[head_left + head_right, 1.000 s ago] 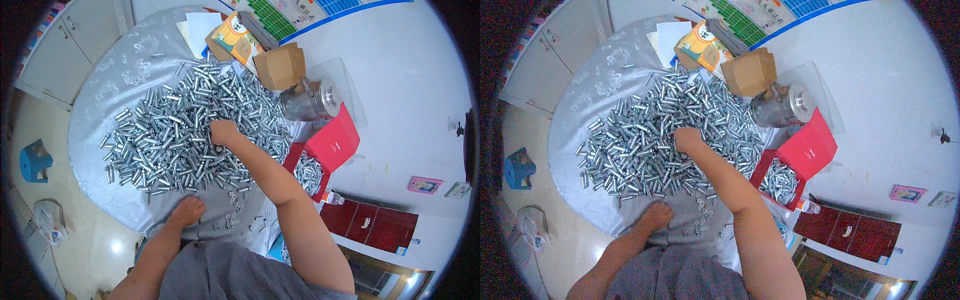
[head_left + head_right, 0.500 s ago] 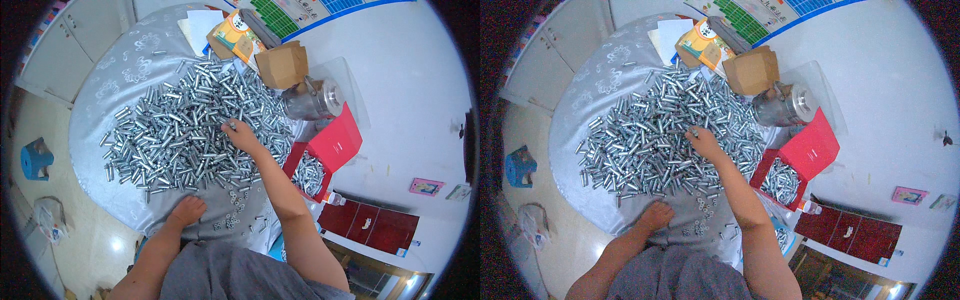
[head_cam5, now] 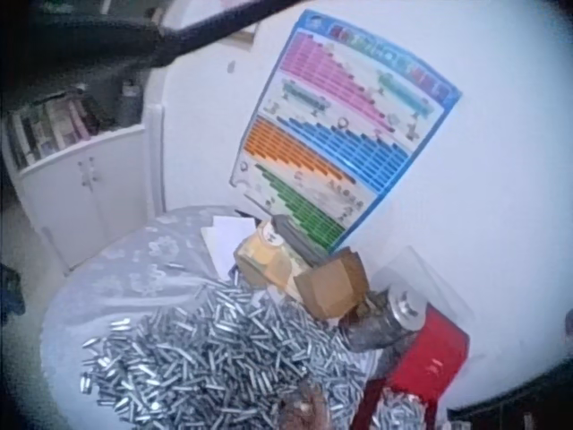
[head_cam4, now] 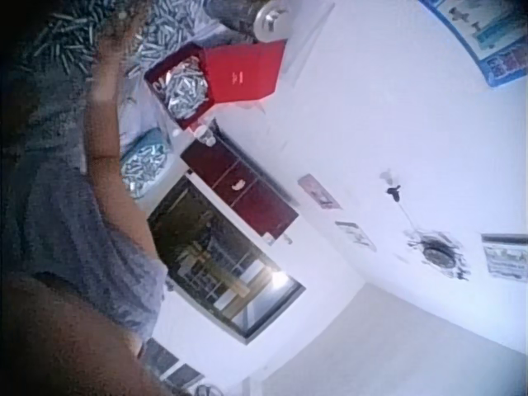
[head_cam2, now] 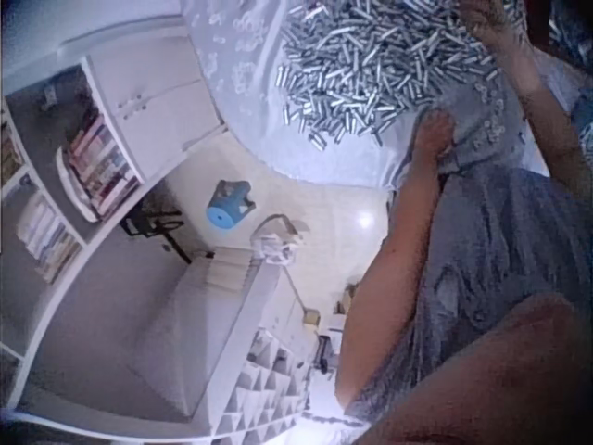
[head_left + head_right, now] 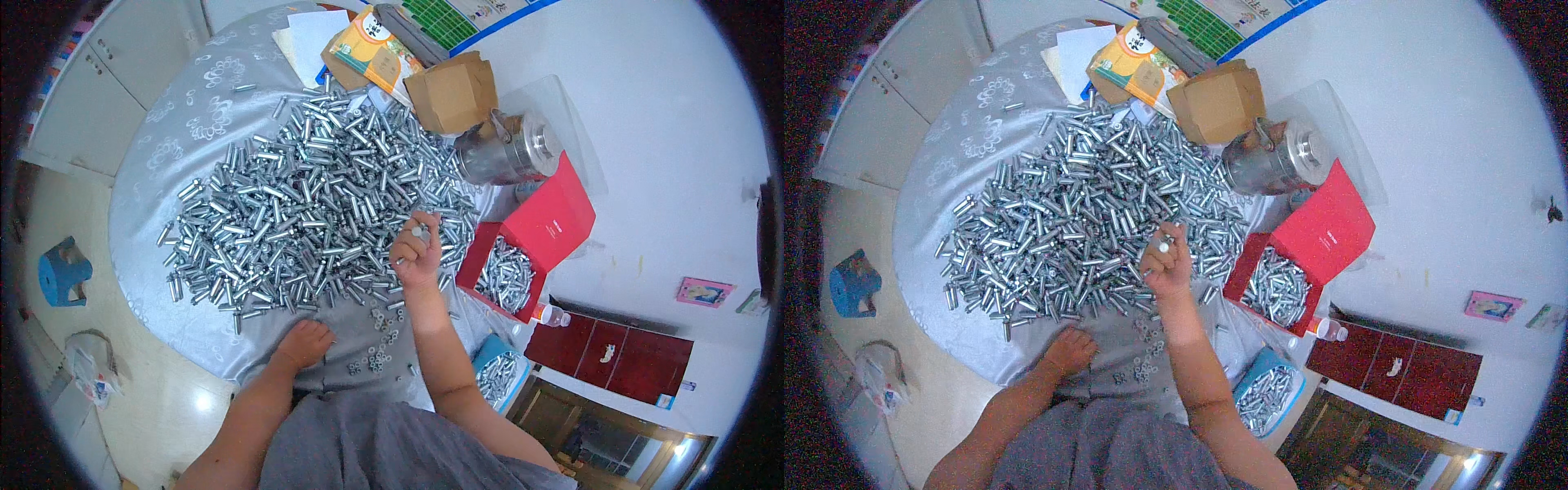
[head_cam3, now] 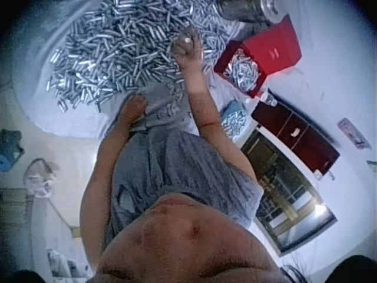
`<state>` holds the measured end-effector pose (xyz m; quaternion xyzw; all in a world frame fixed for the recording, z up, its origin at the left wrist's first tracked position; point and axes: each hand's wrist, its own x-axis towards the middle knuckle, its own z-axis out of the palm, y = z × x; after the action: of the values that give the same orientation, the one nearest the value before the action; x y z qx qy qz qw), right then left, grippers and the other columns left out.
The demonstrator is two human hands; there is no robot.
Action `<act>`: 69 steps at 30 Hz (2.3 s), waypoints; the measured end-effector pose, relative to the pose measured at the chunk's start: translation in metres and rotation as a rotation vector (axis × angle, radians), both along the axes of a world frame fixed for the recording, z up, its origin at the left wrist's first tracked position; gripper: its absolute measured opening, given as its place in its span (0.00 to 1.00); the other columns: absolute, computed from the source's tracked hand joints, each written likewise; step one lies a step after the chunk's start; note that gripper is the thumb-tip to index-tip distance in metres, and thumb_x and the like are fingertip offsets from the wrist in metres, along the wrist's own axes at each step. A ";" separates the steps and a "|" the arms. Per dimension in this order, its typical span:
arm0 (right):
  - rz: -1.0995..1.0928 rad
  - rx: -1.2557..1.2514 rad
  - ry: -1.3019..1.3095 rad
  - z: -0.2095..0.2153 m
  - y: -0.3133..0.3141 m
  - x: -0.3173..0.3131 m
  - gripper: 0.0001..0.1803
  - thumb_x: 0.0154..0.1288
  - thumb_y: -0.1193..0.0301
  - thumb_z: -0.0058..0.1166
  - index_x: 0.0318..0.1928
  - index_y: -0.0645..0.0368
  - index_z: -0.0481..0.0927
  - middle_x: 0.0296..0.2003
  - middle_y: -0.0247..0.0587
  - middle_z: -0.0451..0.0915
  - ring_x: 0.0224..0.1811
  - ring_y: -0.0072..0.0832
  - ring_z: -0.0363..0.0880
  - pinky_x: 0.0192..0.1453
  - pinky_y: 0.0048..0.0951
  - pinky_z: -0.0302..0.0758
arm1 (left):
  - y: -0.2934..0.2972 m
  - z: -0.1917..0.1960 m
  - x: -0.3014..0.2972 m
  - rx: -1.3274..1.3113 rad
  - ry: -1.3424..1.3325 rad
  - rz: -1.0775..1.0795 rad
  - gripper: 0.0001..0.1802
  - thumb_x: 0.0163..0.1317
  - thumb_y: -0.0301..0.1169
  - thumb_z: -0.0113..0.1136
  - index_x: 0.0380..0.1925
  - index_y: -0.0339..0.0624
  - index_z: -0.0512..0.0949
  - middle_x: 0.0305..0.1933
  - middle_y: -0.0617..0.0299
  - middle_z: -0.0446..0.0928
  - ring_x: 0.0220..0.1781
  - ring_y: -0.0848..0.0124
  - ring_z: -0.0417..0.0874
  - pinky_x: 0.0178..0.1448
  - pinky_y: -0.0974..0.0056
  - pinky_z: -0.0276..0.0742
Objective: The person sits at a table covered with a large pile of metal bolts, nuts, and washers. They repeatedly pick up a bolt and a nut, screw them together by hand, and place the assembled unit into a blue plastic bin. The person also occasionally sorts through the loose pile of bolts with their hands.
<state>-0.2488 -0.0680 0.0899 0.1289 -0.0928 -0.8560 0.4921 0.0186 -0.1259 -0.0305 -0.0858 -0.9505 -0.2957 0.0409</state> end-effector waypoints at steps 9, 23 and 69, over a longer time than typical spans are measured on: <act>-0.002 -0.181 -0.133 0.008 -0.007 0.036 0.21 0.66 0.55 0.40 0.19 0.50 0.71 0.10 0.21 0.51 0.09 0.11 0.50 0.13 0.17 0.45 | 0.000 -0.001 0.001 -0.045 0.012 0.003 0.05 0.49 0.32 0.49 0.27 0.48 0.71 0.32 0.65 0.70 0.40 0.67 0.71 0.46 0.61 0.65; 0.166 0.409 -0.282 -0.046 0.081 0.089 0.28 0.58 0.41 0.40 0.18 0.51 0.60 0.14 0.22 0.55 0.13 0.12 0.53 0.18 0.15 0.54 | -0.003 0.004 0.000 -0.055 -0.056 -0.035 0.06 0.47 0.32 0.52 0.27 0.47 0.72 0.32 0.63 0.72 0.38 0.65 0.72 0.45 0.59 0.67; 0.101 1.190 0.831 -0.033 0.022 -0.041 0.06 0.56 0.69 0.50 0.30 0.56 0.68 0.18 0.29 0.65 0.17 0.16 0.63 0.16 0.17 0.55 | -0.001 0.002 0.001 -0.063 -0.107 -0.046 0.06 0.49 0.33 0.50 0.28 0.47 0.72 0.34 0.63 0.72 0.40 0.66 0.72 0.45 0.60 0.66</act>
<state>-0.2899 -0.0460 0.0574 0.0431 0.5892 -0.7159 0.3721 0.0201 -0.1270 -0.0281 -0.0929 -0.9579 -0.2708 -0.0197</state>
